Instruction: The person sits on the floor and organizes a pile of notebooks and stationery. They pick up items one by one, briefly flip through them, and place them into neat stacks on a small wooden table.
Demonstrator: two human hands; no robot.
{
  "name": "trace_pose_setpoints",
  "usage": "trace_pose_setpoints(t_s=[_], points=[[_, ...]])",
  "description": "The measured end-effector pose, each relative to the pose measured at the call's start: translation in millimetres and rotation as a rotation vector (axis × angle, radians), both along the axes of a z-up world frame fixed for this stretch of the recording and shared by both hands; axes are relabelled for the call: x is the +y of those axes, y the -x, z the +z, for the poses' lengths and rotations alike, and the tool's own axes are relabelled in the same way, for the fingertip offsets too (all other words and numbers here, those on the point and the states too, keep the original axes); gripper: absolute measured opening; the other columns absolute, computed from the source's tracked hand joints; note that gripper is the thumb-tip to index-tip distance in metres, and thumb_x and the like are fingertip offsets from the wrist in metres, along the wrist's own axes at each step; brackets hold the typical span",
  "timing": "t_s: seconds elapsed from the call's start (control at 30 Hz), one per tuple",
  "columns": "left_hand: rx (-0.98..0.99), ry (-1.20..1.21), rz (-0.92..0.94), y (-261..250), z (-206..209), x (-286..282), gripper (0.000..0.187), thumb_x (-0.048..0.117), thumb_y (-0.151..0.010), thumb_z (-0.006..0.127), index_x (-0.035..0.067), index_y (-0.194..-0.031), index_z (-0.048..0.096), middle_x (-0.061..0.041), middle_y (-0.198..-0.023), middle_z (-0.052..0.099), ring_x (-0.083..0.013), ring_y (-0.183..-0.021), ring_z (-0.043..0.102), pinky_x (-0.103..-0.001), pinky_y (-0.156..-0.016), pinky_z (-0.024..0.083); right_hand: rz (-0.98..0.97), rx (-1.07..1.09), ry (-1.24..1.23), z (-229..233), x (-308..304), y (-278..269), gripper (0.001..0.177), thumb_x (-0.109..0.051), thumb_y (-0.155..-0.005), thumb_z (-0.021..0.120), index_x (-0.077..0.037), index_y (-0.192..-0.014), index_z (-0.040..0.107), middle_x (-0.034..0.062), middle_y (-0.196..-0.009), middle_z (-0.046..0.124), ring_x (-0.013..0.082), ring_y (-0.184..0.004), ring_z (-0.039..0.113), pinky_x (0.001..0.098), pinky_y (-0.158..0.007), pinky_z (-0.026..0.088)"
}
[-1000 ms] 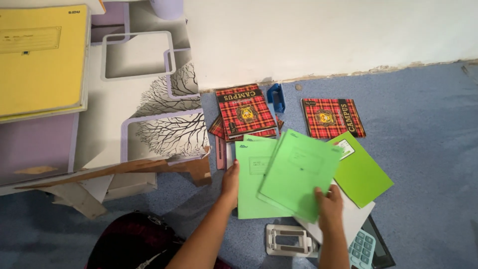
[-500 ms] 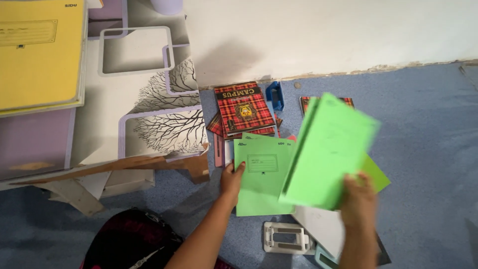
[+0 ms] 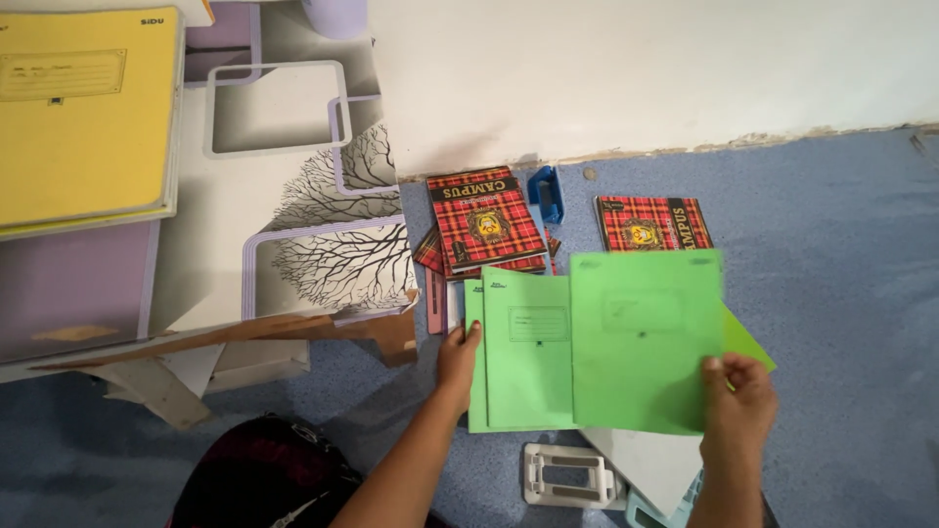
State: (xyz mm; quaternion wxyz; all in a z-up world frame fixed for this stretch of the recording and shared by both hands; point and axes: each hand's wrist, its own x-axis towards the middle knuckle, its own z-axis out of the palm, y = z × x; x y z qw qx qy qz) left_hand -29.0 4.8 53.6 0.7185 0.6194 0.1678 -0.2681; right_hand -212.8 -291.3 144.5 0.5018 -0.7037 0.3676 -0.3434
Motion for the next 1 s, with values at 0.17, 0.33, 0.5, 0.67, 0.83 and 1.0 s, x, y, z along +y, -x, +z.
trace_pose_setpoints(t_s=[0.17, 0.33, 0.5, 0.67, 0.83, 1.0], points=[[0.091, 0.103, 0.012, -3.9, -2.6, 2.0, 0.057, 0.051, -0.1, 0.049, 0.008, -0.135, 0.062, -0.008, -0.12, 0.071, -0.0206, -0.104, 0.07, -0.037, -0.089, 0.056, 0.075, -0.252, -0.336, -37.7, 17.2, -22.5, 0.009, -0.004, -0.097, 0.07, -0.009, -0.098, 0.062, 0.0038, -0.096, 0.067, 0.0122, -0.082, 0.064, 0.0283, -0.074, 0.055], [0.008, 0.12, -0.087, -7.7, -12.5, 2.4, 0.07, 0.058, -0.097, 0.054, 0.003, -0.138, 0.064, -0.014, -0.12, 0.073, -0.0254, -0.104, 0.07, -0.037, -0.088, 0.055, 0.042, 0.335, 0.222, -103.5, 39.0, -51.5, 0.021, -0.019, -0.09, 0.077, 0.0, -0.097, 0.071, 0.0121, -0.112, 0.075, 0.022, -0.092, 0.073, 0.0383, -0.084, 0.058], [-0.419, -0.089, -0.229, 4.9, 3.5, -21.9, 0.067, 0.024, -0.08, 0.08, 0.007, -0.139, 0.053, -0.013, -0.122, 0.071, -0.025, -0.11, 0.069, -0.036, -0.093, 0.055, 0.152, 0.37, -0.082, -106.0, 50.8, -74.0, 0.055, -0.039, -0.094, 0.067, 0.001, -0.131, 0.059, 0.0174, -0.118, 0.069, 0.0264, -0.105, 0.067, 0.0404, -0.088, 0.053], [-0.817, -0.109, -0.405, 29.2, 95.5, -30.6, 0.066, 0.016, -0.083, 0.08, 0.006, -0.141, 0.051, -0.017, -0.126, 0.07, -0.0279, -0.117, 0.068, -0.039, -0.097, 0.051, 0.276, 0.06, -0.796, -33.2, 63.0, -33.5, 0.064, -0.042, -0.098, 0.058, 0.001, -0.145, 0.05, 0.0122, -0.132, 0.064, 0.0257, -0.115, 0.061, 0.0427, -0.096, 0.049], [-1.008, -0.009, -0.555, 49.7, 249.1, 25.7, 0.055, 0.029, -0.09, 0.072, 0.009, -0.139, 0.055, -0.017, -0.119, 0.072, -0.0341, -0.11, 0.07, -0.044, -0.092, 0.054, 0.424, -0.299, -0.562, 74.0, 98.0, -3.4, 0.064, -0.039, -0.095, 0.057, -0.015, -0.152, 0.037, 0.006, -0.146, 0.051, 0.0242, -0.127, 0.053, 0.049, -0.107, 0.041], [-1.478, -0.211, -0.38, 99.3, 407.8, 117.4, 0.05, 0.029, -0.095, 0.067, 0.013, -0.141, 0.057, -0.016, -0.121, 0.068, -0.0357, -0.107, 0.068, -0.047, -0.087, 0.054, 0.91, -0.825, -0.583, 190.5, 197.4, -48.4, 0.061, -0.034, -0.104, 0.066, -0.007, -0.154, 0.044, 0.0113, -0.144, 0.055, 0.0284, -0.133, 0.054, 0.0502, -0.112, 0.041]])
